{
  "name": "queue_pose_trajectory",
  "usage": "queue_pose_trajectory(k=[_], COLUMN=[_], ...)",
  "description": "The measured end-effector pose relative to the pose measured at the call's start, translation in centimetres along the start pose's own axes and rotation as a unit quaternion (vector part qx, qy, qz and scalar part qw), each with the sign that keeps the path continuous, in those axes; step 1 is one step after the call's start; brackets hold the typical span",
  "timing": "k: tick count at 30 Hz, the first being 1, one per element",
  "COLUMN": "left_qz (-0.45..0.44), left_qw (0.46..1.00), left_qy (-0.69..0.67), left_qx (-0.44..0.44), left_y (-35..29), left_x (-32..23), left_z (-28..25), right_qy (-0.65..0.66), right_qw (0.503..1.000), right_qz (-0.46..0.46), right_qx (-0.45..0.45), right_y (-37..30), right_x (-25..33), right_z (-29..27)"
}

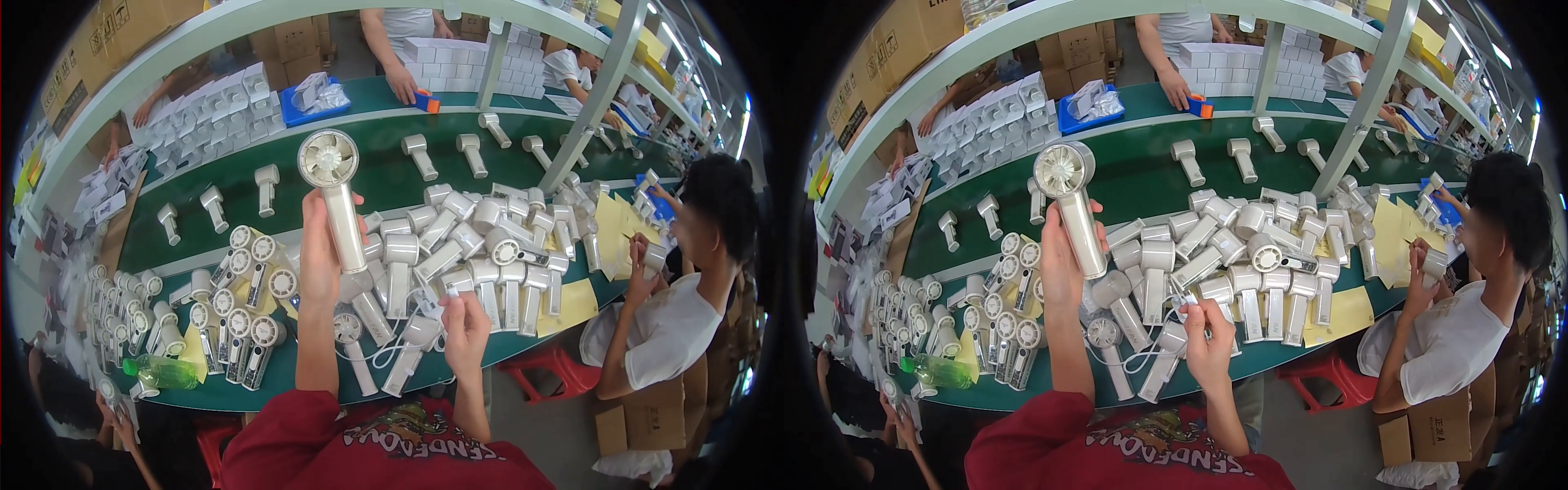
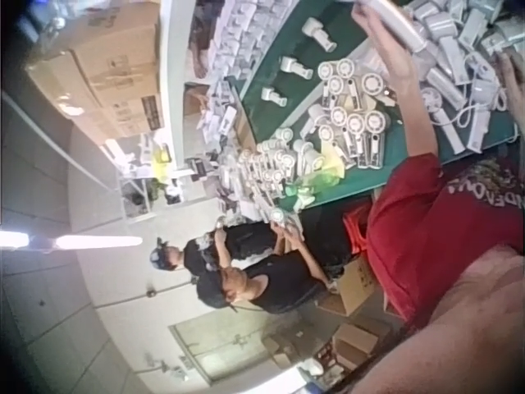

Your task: The person assembles or inspects handheld rechargeable fans on an assembly line by hand, working with fan housings and charging cables.

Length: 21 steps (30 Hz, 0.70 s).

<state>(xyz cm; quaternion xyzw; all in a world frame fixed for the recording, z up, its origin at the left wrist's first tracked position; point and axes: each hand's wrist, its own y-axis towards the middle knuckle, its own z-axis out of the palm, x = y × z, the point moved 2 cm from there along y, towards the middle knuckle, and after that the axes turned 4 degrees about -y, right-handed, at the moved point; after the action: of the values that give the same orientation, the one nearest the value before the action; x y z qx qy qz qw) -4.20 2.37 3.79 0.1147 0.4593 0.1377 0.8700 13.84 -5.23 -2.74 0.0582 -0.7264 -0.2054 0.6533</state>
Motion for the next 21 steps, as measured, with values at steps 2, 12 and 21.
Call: queue_pose_trajectory(k=[2, 12, 21], left_qz=[0.008, -0.037, -0.010], left_qw=[1.000, 0.997, 0.997], left_qy=[0.028, -0.022, -0.047], left_qx=[0.002, 0.062, 0.060], left_y=[-0.5, -0.7, -0.3], left_x=[-0.1, 0.0, 0.3], left_z=[0.6, 1.1, 0.7], right_qy=[0.002, -0.008, 0.019], right_qw=[1.000, 1.000, 0.997], right_qz=[0.003, 0.010, 0.028], right_qx=[0.001, 0.002, -0.064], right_y=[-0.1, -0.2, 0.7], right_x=[-0.1, 0.1, -0.9], right_z=[0.0, 0.0, -0.4])
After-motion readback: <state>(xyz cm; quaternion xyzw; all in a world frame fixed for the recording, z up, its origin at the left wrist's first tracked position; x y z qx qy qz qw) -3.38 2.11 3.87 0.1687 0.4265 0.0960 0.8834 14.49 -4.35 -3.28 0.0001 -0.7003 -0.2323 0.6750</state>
